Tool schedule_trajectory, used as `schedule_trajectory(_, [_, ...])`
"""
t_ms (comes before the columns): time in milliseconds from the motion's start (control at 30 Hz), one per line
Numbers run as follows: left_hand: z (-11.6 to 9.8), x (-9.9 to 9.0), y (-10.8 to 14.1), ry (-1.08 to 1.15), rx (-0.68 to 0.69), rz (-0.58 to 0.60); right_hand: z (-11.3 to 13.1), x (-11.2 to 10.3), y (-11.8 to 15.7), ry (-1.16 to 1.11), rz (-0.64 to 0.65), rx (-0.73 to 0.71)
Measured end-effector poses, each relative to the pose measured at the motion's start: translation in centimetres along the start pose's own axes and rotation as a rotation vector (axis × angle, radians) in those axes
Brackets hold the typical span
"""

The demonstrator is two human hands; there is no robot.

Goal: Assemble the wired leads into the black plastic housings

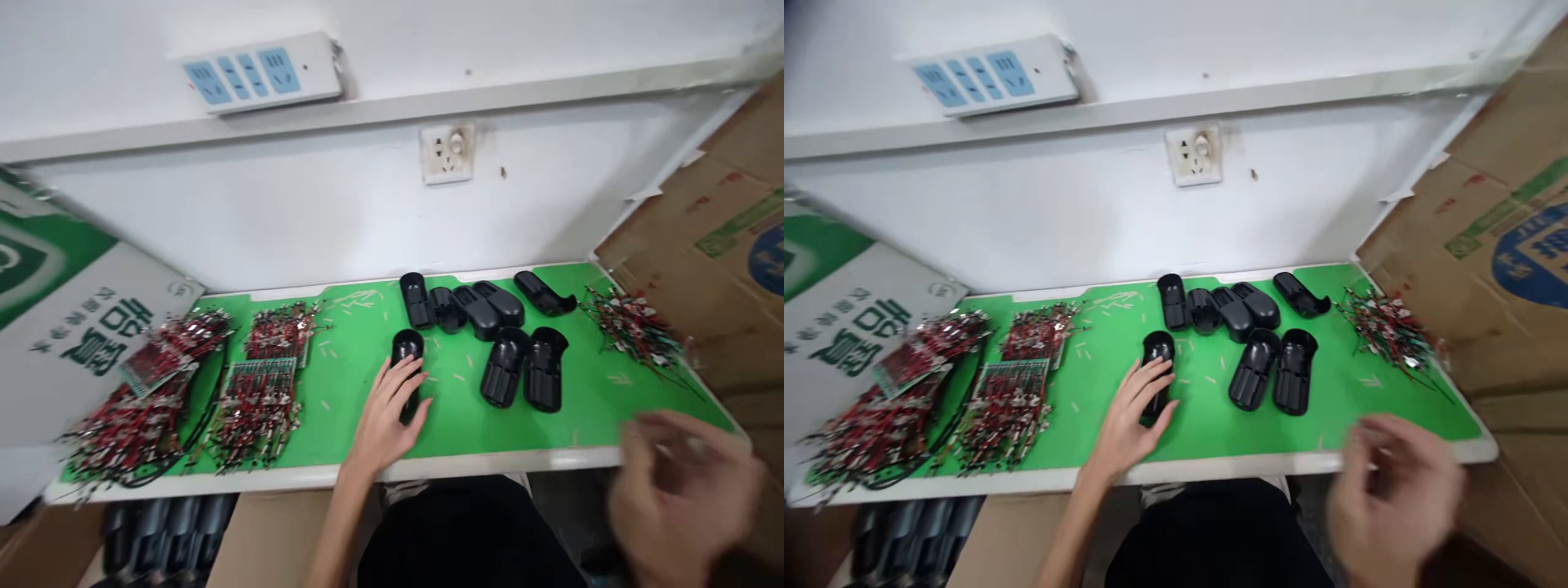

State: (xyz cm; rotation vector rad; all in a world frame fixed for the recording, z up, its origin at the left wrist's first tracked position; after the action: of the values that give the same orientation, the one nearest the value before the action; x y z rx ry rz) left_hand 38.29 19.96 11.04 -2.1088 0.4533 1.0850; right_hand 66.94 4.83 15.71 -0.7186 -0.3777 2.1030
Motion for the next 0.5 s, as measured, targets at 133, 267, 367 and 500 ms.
schedule_trajectory(133, [5.1, -8.2, 4.1, -0.179, -0.271, -0.363, 8.0, 10.7, 4.1, -0.219, 0.647, -0.289])
schedule_trajectory(267, [14.5, -17.2, 9.3, -0.473, -0.768, -0.477, 13.2, 16.9, 7.7, -0.38, 0.939, -0.394])
schedule_trajectory(367, [20.9, -18.9, 11.6, -0.416, -1.046, -0.171, 15.6, 21.9, 9.9, -0.413, 1.066, -0.348])
schedule_trajectory(500, [23.7, -18.6, 12.6, -0.304, -1.12, -0.039, 17.6, 29.9, 13.6, -0.409, 1.237, -0.175])
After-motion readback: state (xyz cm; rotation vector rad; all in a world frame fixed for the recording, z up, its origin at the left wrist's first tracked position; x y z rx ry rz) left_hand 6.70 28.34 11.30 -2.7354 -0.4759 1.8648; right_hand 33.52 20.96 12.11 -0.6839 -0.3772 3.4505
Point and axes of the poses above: each hand's wrist, its own y-axis away from the middle knuckle, its own x-axis out of the palm, z = x × y, the point moved 7 cm from there along -y, towards the middle knuckle, and after that the axes turned 3 degrees about z, right-handed, at the moved point
